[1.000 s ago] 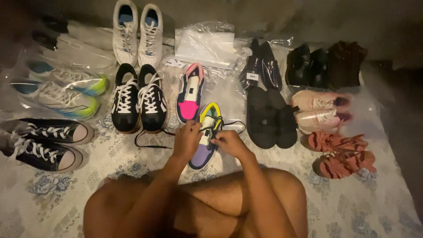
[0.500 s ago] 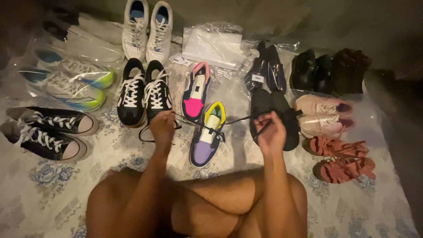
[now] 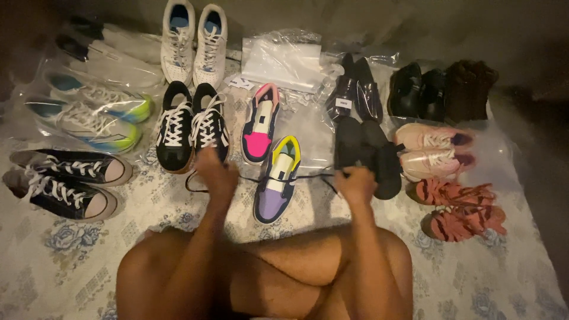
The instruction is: A person is lacing a colorful sneaker while sitting on the floor surrounded by various other shoes.
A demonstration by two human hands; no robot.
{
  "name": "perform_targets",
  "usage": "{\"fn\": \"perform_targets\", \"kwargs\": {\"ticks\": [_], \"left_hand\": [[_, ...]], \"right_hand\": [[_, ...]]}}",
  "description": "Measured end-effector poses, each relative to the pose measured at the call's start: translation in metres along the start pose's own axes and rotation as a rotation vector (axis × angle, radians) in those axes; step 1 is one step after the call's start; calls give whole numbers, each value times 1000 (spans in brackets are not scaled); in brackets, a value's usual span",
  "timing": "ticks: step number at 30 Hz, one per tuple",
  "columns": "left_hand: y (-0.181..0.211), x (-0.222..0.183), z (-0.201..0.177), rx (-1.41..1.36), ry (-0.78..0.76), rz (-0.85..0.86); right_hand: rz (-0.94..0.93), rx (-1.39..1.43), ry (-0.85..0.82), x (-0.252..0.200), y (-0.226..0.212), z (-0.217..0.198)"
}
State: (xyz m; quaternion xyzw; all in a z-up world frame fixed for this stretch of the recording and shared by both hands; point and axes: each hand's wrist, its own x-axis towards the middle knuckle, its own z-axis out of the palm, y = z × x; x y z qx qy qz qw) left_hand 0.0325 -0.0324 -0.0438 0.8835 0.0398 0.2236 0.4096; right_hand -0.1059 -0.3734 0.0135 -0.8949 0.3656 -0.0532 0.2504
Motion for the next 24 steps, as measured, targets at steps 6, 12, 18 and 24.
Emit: {"fn": "perform_targets", "kwargs": {"ticks": [6,12,18,24], "left_hand": [[83,-57,-19,116,-405,531],[79,-74,-6,99,-499,555],[83,-71,-12,37,-650,411],[88,-52,-27,-16,-662,458]], "right_hand": [[-531,2,-225,-38,-53,40],[-594,-267,-158,-30,-43,105],[-755,-68,-192,-37,-50,79],[-674,414,-288,-42,-54,59]]}}
